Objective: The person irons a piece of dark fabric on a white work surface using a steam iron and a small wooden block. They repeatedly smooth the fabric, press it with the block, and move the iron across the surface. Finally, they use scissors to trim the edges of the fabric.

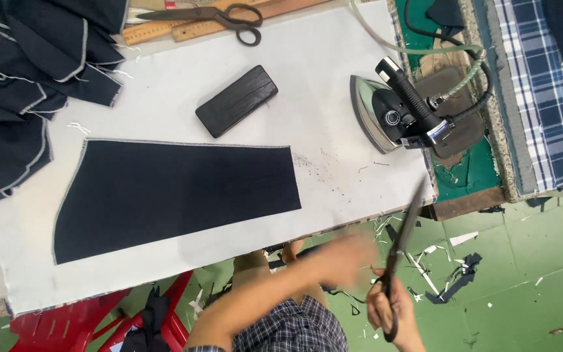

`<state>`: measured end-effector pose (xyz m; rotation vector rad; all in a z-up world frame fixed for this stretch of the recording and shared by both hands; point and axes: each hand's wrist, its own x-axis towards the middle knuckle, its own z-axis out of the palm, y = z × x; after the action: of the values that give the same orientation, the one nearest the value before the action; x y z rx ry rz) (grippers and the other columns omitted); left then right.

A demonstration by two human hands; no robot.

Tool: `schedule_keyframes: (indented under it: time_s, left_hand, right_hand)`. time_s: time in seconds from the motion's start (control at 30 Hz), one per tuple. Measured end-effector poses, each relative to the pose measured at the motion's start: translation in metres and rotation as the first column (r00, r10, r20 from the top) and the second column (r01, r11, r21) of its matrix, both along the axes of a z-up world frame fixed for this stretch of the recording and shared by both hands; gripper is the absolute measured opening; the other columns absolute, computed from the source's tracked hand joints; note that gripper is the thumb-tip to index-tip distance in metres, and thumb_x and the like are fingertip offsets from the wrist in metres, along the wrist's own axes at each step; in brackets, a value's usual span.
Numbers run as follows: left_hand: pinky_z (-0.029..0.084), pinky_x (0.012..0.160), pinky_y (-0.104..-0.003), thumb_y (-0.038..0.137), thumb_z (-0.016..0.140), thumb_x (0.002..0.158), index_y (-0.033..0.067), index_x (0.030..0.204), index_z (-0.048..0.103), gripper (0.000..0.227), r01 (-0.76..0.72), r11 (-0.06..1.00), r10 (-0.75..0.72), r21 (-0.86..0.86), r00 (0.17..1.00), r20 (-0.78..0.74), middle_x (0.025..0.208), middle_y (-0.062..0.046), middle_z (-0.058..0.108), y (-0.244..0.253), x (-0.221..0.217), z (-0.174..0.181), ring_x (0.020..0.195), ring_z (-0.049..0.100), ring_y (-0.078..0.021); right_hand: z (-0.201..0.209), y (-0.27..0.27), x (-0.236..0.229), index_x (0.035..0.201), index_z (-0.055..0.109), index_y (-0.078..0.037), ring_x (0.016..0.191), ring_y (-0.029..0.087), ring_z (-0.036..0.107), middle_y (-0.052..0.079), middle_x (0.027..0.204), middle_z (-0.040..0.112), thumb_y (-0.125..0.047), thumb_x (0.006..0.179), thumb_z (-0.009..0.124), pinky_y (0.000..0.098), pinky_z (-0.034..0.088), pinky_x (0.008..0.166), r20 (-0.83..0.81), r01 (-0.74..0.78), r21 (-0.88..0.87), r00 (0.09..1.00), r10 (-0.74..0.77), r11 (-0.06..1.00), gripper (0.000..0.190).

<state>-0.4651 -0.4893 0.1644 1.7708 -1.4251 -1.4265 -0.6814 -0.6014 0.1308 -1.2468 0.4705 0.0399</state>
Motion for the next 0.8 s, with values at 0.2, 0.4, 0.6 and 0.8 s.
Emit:
schedule_keyframes:
  time_s: [0.2, 0.4, 0.6, 0.8]
  left_hand:
    - [0.055, 0.1, -0.041, 0.025, 0.043, 0.108, 0.0077, 0.115, 0.07, 0.033, -0.34, 0.822, 0.401, -0.456, 0.915, 0.04, 0.116, -0.01, 0.073, 0.069, -0.019, -0.028, 0.119, 0.064, -0.0283]
    - [0.031, 0.121, -0.057, 0.04, 0.051, 0.106, -0.0072, 0.141, 0.054, 0.059, -0.28, 0.746, 0.658, -0.604, 0.456, 0.6, 0.149, -0.024, 0.053, 0.174, 0.055, -0.077, 0.143, 0.043, -0.0433]
    - [0.011, 0.127, -0.052, 0.068, 0.021, 0.103, 0.0025, 0.159, 0.029, 0.087, -0.133, 0.959, 0.283, -0.251, 0.506, 0.815, 0.168, -0.017, 0.024, 0.137, 0.065, -0.105, 0.157, 0.017, -0.0321]
    - [0.008, 0.128, -0.051, 0.064, 0.017, 0.103, 0.0178, 0.156, 0.041, 0.074, 0.238, 0.926, 0.045, -0.294, 0.704, 0.709, 0.166, -0.01, 0.032, 0.14, 0.04, -0.108, 0.157, 0.021, -0.0259]
  right_hand:
    - [0.029, 0.014, 0.012, 0.129, 0.047, 0.004, 0.035, 0.013, 0.053, 0.006, 0.063, 0.055, -0.036, 0.096, 0.054, 0.0286, 0.053, 0.029, -0.121, 0.012, -0.289, 0.991, -0.049, 0.957, 0.052]
    - [0.016, 0.104, -0.004, 0.132, 0.053, 0.007, 0.037, 0.011, 0.047, 0.003, 0.065, 0.051, -0.036, 0.095, 0.058, 0.0279, 0.052, 0.032, -0.337, -0.072, -0.012, 0.939, 0.064, 0.997, 0.057]
    - [0.015, 0.195, 0.009, 0.134, 0.055, 0.005, 0.039, 0.019, 0.043, 0.007, 0.065, 0.043, -0.032, 0.094, 0.06, 0.0349, 0.043, 0.04, -0.582, 0.242, 0.101, 0.801, -0.14, 0.965, 0.054]
    - [0.001, 0.242, -0.003, 0.13, 0.055, 0.003, 0.034, 0.022, 0.045, 0.012, 0.049, 0.048, -0.028, 0.097, 0.055, 0.0373, 0.046, 0.035, -0.589, 0.382, 0.075, 0.762, -0.268, 0.921, 0.045]
